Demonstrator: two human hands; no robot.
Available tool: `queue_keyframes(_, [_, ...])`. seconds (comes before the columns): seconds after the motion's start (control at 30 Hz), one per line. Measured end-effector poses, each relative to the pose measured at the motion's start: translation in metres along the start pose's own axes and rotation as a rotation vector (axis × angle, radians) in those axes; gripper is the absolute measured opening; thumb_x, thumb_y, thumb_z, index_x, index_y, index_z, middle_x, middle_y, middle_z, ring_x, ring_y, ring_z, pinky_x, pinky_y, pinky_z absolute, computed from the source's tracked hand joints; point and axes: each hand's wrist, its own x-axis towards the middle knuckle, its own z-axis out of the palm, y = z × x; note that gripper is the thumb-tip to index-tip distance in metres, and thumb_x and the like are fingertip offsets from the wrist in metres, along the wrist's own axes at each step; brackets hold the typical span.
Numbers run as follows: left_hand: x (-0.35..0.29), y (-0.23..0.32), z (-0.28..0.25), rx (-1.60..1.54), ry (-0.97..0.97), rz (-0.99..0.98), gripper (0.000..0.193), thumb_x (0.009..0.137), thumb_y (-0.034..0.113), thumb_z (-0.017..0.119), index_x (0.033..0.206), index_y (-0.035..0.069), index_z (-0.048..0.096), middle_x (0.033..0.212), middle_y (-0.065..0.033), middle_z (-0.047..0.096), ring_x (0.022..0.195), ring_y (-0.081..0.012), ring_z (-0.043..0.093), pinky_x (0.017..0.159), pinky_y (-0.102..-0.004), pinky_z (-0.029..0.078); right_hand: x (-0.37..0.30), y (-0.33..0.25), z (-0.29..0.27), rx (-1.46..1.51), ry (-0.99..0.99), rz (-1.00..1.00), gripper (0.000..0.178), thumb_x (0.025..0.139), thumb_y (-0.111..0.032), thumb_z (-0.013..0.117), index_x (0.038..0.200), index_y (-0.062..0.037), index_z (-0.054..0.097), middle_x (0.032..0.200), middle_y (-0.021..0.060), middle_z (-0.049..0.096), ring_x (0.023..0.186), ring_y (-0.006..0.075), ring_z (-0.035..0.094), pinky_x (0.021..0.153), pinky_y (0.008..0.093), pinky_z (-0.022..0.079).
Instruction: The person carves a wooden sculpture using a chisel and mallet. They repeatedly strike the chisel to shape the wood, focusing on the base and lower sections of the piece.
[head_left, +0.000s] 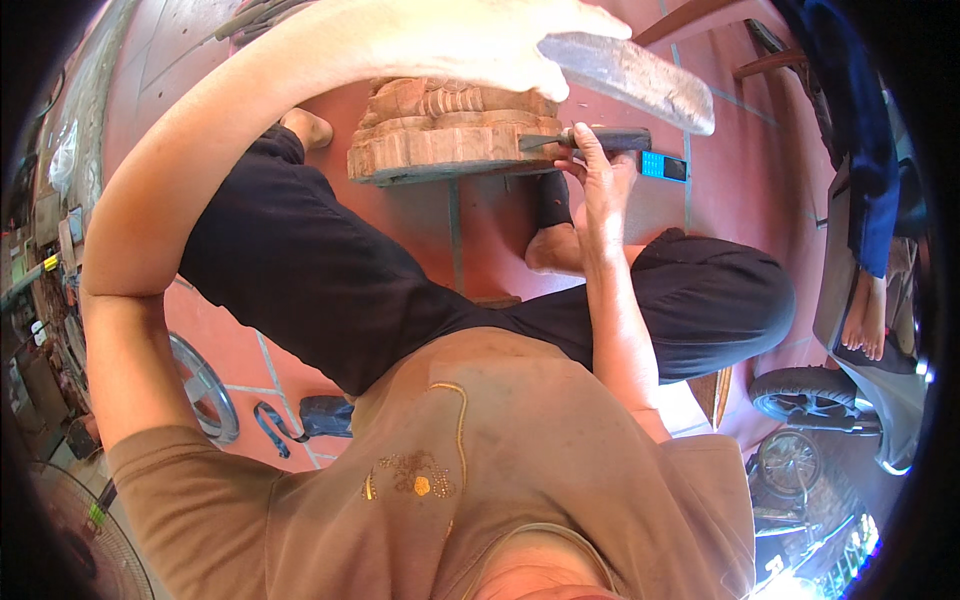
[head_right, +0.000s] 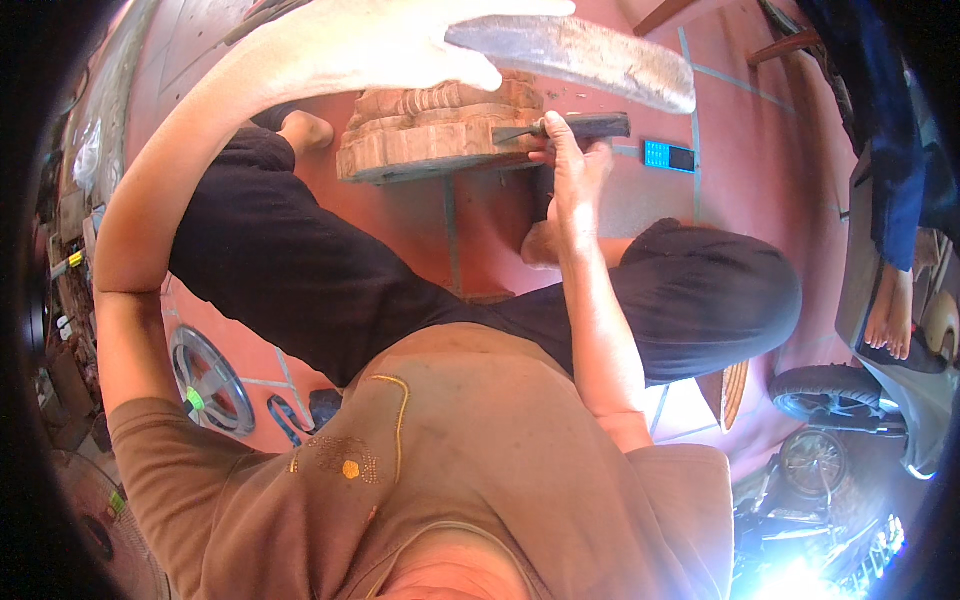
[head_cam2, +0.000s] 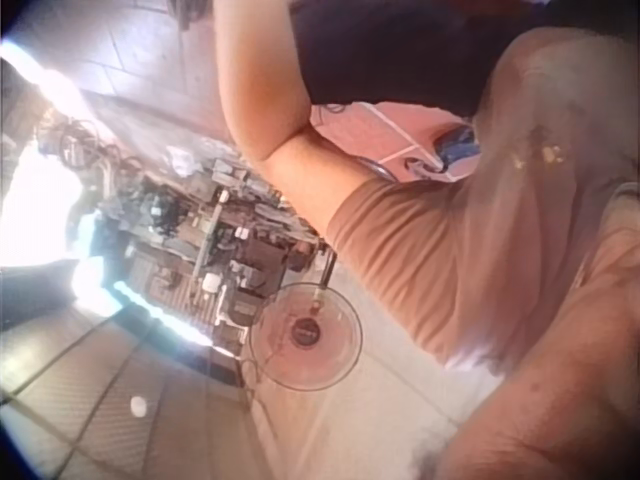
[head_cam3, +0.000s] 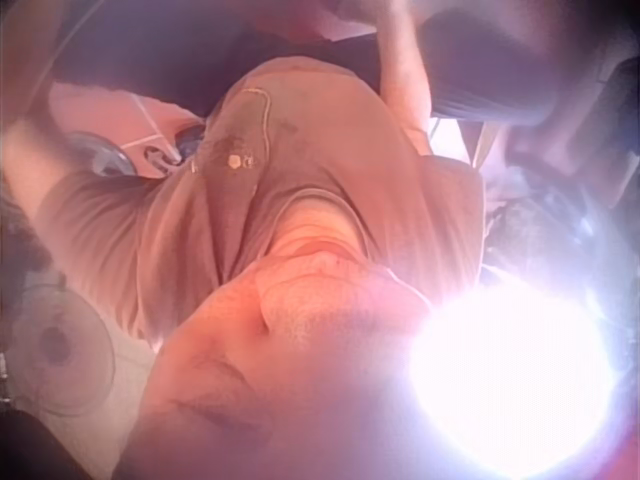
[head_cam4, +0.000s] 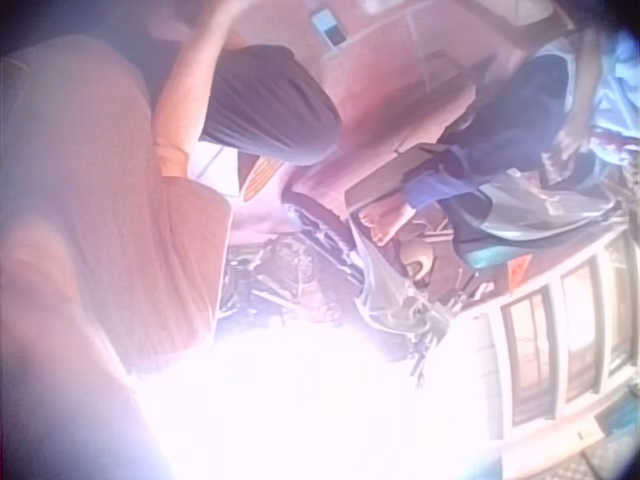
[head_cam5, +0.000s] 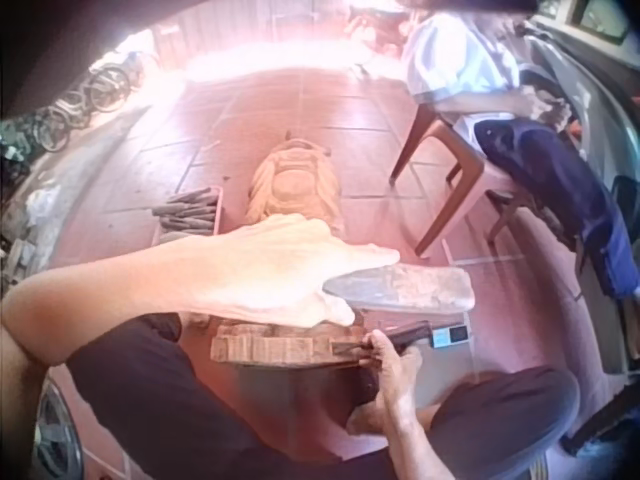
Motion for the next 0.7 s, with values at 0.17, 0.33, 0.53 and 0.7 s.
queue_keyframes(0.17, [-0.001, -0.004, -0.007, -0.028, 0.058, 0.001, 0.071, 0.089, 0.028, 0.071, 0.152, 0.007, 0.046, 0.122, -0.0282, 0.068, 0.112, -0.0446, 0.066, 0.099, -0.0493, 0.051, 0.002, 0.005, -0.004, 0.083, 0.022, 0.056, 0.024, 0.091, -0.011, 0.079, 0.108, -0.0014, 0.065, 0.094, 0.0102, 0.073, 0.074, 0.0176, 0.071, 0.063, 0.0294, 0.060])
queue_keyframes(0.33, [-0.004, -0.005, -0.011, -0.011, 0.043, -0.042, 0.070, 0.089, 0.028, 0.072, 0.151, 0.007, 0.047, 0.114, -0.0280, 0.070, 0.107, -0.0432, 0.068, 0.095, -0.0492, 0.053, -0.016, -0.013, 0.006, 0.111, -0.059, -0.038, 0.031, 0.089, -0.008, 0.081, 0.113, -0.0004, 0.063, 0.099, 0.0136, 0.073, 0.071, 0.0176, 0.069, 0.064, 0.0313, 0.060])
queue_keyframes(0.53, [-0.002, -0.009, -0.010, -0.040, 0.000, -0.120, 0.070, 0.089, 0.027, 0.072, 0.152, 0.008, 0.047, 0.107, -0.0270, 0.072, 0.098, -0.0405, 0.071, 0.089, -0.0462, 0.055, -0.027, 0.008, -0.003, -0.054, -0.063, 0.109, 0.025, 0.093, -0.012, 0.076, 0.111, 0.0002, 0.063, 0.094, 0.0139, 0.073, 0.074, 0.0190, 0.071, 0.064, 0.0302, 0.059])
queue_keyframes(0.7, [-0.022, 0.009, -0.030, -0.068, 0.059, -0.183, 0.070, 0.088, 0.026, 0.075, 0.151, 0.009, 0.050, 0.107, -0.0263, 0.072, 0.092, -0.0368, 0.072, 0.087, -0.0429, 0.056, -0.007, -0.012, -0.012, 0.155, 0.022, -0.067, 0.023, 0.092, -0.006, 0.076, 0.110, -0.0003, 0.062, 0.092, 0.0126, 0.073, 0.073, 0.0208, 0.072, 0.064, 0.0315, 0.061])
